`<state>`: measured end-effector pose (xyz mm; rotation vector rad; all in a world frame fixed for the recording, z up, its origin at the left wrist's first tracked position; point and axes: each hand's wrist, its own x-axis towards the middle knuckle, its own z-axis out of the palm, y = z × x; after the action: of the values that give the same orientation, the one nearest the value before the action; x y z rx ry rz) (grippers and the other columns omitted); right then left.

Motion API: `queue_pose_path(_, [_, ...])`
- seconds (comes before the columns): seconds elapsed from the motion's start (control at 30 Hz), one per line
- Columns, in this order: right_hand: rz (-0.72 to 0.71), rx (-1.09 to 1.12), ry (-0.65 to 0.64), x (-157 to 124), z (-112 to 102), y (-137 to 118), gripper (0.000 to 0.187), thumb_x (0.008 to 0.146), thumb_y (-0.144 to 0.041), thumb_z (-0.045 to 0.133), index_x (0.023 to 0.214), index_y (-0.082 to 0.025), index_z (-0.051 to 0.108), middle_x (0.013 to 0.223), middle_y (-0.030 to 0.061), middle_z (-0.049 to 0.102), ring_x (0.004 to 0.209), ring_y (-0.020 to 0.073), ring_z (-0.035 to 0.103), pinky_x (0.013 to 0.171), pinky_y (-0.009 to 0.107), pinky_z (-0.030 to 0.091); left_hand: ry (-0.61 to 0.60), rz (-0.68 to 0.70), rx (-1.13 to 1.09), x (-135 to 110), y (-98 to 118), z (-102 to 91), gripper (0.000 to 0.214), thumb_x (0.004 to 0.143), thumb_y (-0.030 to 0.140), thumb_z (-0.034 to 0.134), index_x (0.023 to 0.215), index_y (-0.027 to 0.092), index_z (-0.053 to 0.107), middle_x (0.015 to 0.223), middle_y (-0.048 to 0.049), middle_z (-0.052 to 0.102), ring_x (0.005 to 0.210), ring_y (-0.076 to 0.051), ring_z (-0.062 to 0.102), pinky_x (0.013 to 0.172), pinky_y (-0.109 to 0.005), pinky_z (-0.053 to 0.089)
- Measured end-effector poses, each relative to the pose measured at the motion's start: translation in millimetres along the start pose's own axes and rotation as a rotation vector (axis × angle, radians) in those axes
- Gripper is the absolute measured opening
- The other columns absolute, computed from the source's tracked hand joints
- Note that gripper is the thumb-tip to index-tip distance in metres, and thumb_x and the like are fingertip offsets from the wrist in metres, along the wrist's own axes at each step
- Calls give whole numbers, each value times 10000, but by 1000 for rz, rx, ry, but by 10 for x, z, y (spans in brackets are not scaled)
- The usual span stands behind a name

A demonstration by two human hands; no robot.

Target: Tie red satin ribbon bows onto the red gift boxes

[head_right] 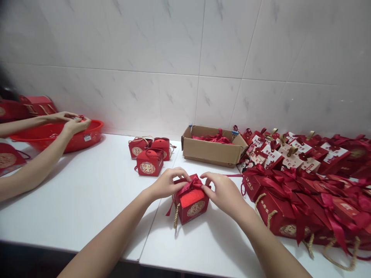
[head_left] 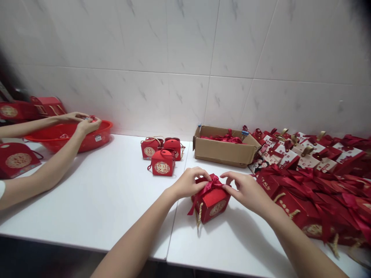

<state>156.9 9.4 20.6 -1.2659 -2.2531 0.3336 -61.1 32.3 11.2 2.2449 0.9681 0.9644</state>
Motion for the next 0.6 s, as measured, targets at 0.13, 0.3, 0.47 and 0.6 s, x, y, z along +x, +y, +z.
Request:
queue_pose_path(0.13, [-8,-10,-85,10,-208,-50,211,832,-387,521,893,-246,666,712,17,689,572,174,597,526,265,418,-13,35,-12,-2,-8,1,165,747,106,530,808,184,663,837,-36,672,801,-154,597,733,-261,473])
queue_pose_path(0.3, [-36,108,-14,336,-254,-68,236,859,-343,467,849,-219,667,863,41,698,753,193,627,629,273,455,-19,60,3,-1,-14,11,161,742,104,532,792,181,664,835,-40,672,845,-164,585,775,-274,467])
queue_pose_path(0.47, [-191,259,-351,570,-175,-83,185,839,-327,515,819,-199,646,862,27,678,782,170,614,677,262,458,-22,-6,-70,4,-16,23,108,740,128,557,782,160,651,837,-51,647,816,-157,586,747,-278,479])
queue_pose_path(0.6, [-213,251,-402,563,-192,-33,150,818,-326,561,834,-181,598,832,20,656,733,150,594,644,243,445,-22,-79,-156,10,-12,42,49,752,152,564,799,155,578,818,-30,610,778,-135,575,717,-265,485])
